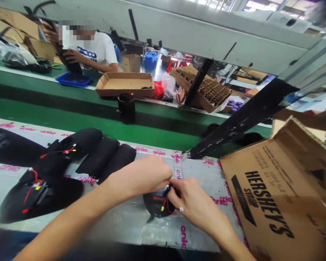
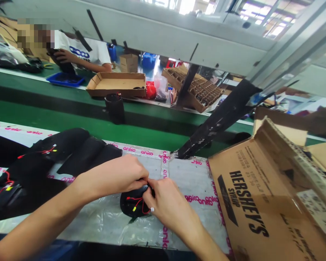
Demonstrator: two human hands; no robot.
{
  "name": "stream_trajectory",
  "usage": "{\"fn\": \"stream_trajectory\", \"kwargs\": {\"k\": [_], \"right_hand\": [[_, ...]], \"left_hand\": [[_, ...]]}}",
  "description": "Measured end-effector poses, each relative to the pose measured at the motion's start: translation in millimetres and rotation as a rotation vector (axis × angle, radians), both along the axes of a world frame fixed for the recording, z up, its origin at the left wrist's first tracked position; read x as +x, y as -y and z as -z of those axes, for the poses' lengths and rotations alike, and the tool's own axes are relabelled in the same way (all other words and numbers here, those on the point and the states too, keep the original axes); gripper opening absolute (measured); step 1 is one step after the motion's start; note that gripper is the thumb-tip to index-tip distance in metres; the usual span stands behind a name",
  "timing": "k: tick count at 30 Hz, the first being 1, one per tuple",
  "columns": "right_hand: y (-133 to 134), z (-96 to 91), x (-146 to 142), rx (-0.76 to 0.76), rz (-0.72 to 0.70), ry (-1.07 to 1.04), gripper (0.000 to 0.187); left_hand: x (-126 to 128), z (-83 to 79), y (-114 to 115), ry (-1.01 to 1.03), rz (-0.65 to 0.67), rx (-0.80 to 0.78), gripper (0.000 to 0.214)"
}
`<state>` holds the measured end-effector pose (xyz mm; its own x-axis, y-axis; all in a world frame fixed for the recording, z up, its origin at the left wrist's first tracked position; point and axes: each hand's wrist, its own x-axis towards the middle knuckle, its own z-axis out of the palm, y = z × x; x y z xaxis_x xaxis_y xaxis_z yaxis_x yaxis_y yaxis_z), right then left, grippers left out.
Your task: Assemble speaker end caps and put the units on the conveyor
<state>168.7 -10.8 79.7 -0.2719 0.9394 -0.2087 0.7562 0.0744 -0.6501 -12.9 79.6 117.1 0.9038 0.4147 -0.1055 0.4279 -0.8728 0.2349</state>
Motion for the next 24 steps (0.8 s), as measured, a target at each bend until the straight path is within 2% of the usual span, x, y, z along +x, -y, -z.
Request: {"fn": "stream_trajectory", "kwargs": {"k": [5,9,12,14,16,18,20,22,24], "right_hand": [[-4.1,3.6,-2.1,-0.008,0.020,-0.043,0.028],[6.4,10.1,6.1,-0.024,0.065,-0.154,0.031],[22.4,23.7,22.2,-0.004,0.114,-0.304,0.036],[34.6,38.3,32.7,0.065,0.115,-0.370,0.039],[44.9,56.2,37.0,0.108,0.071,-0.409,0.066],[50.2,74.5,32.3,0.095,0.039,-0.439,0.102],[49.5,90.2,20.4,0.061,0.045,-0.489,0.119],[44.8,100.3,6.7,0.063,0.071,-0.561,0.115],[39.6,103.3,-3.6,0.133,0.081,-0.597,0.105]], "left_hand": [[10.3,5.0,-3.7,0.030,0.038,-0.042,0.006],[-1.2,5.6,-9.4,0.110,-0.016,-0.189,0.007],[-24.9,14.0,-3.9,0.286,-0.139,-0.392,0.007],[-41.8,24.9,6.3,0.424,-0.287,-0.477,0.010],[-54.5,35.8,18.6,0.482,-0.463,-0.522,0.011],[-60.2,41.1,29.0,0.436,-0.560,-0.575,0.016],[-59.0,38.5,35.1,0.328,-0.555,-0.590,0.026],[-54.2,29.4,36.9,0.201,-0.529,-0.518,0.030],[-50.3,18.4,36.0,0.080,-0.537,-0.396,0.029]]}}
